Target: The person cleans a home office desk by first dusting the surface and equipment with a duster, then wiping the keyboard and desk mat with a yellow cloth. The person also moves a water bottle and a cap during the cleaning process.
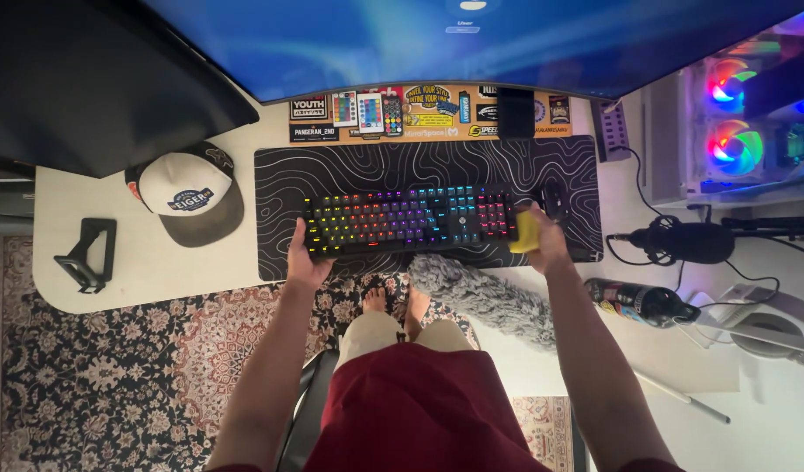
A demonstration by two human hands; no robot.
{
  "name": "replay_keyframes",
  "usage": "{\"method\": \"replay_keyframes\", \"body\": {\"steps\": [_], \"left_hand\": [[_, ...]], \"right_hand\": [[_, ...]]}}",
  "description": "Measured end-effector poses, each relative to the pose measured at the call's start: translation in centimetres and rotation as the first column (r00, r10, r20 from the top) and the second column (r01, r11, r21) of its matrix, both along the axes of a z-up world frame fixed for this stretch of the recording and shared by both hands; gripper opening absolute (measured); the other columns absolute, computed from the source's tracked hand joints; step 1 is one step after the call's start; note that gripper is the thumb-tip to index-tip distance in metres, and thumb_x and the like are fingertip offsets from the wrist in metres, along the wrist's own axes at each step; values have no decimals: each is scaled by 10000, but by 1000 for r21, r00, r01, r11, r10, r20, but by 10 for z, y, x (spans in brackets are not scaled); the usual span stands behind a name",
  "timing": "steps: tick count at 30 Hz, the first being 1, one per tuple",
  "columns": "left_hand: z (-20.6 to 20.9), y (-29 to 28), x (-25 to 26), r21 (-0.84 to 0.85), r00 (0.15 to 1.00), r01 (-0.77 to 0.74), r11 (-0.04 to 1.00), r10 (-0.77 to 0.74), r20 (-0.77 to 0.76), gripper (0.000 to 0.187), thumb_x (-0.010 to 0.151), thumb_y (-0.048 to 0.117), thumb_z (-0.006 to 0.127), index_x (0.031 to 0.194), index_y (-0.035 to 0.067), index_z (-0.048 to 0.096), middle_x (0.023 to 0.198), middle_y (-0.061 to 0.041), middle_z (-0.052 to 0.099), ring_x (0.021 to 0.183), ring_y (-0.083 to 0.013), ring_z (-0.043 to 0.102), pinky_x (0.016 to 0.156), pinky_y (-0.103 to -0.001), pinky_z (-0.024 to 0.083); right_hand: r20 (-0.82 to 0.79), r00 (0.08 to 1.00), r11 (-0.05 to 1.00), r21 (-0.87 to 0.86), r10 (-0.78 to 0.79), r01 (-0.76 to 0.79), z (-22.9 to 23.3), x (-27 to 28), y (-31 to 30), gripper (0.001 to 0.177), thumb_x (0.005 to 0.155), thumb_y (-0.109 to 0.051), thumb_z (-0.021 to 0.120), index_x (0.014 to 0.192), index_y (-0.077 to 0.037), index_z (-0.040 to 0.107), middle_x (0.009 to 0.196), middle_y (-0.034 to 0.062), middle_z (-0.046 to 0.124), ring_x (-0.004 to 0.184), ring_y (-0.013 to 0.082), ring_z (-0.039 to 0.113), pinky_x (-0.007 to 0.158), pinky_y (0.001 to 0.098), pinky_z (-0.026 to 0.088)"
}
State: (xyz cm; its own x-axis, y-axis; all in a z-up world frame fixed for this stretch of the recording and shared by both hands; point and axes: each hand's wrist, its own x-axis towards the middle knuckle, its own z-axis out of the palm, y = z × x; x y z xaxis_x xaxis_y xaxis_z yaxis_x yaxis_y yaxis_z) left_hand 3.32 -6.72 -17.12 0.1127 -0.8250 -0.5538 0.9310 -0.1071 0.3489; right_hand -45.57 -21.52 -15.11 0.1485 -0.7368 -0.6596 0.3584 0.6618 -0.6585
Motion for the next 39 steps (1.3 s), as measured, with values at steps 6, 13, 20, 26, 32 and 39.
{"method": "replay_keyframes", "body": {"steps": [6,13,20,26,32,39], "left_hand": [[-15,-18,6,46,1000,-5,999,4,28,507,1016,486,612,1302,68,630,1249,-72,694,1118,-242,686,931,-418,581],[-16,-30,10,78,998,8,997,-14,65,502,1006,485,610,1288,70,629,1244,-78,693,1109,-250,692,925,-433,596],[-16,-35,9,63,996,17,998,-23,84,535,1014,507,575,1310,64,615,1262,-78,690,1124,-248,688,938,-432,585],[-16,-34,8,83,975,77,994,-93,204,571,1045,541,465,1357,76,576,1271,-70,673,1123,-232,677,945,-418,567],[-36,-36,23,102,894,237,966,-258,367,674,1059,595,367,1392,41,559,1299,-110,659,1143,-255,663,955,-443,562],[-63,-41,36,336,620,265,904,-427,658,825,1032,682,318,1473,3,474,1436,-121,589,1334,-261,554,1082,-392,437]], "right_hand": [[-38,999,1000,0,-3,3,-17,-1,-4,357,1011,-449,596,1192,-144,632,1059,16,669,965,217,679,807,486,576],[-189,982,999,33,18,-12,-17,-1,-3,437,998,-474,624,1244,-113,646,1004,28,665,872,203,669,763,430,566],[-180,983,1000,-12,19,-22,-16,6,-2,490,984,-497,629,1256,-90,648,1012,35,671,883,189,668,763,401,557],[-223,975,999,-34,16,-24,-6,10,-3,505,986,-509,622,1258,-84,639,1013,42,657,897,181,656,767,390,552],[-190,982,998,-66,-3,-10,-8,9,-1,479,995,-503,633,1244,-94,650,1012,24,655,900,159,652,779,356,546],[-163,987,995,-100,3,-20,-23,2,-3,434,1014,-488,630,1214,-103,650,990,11,654,888,152,652,767,349,544]]}}
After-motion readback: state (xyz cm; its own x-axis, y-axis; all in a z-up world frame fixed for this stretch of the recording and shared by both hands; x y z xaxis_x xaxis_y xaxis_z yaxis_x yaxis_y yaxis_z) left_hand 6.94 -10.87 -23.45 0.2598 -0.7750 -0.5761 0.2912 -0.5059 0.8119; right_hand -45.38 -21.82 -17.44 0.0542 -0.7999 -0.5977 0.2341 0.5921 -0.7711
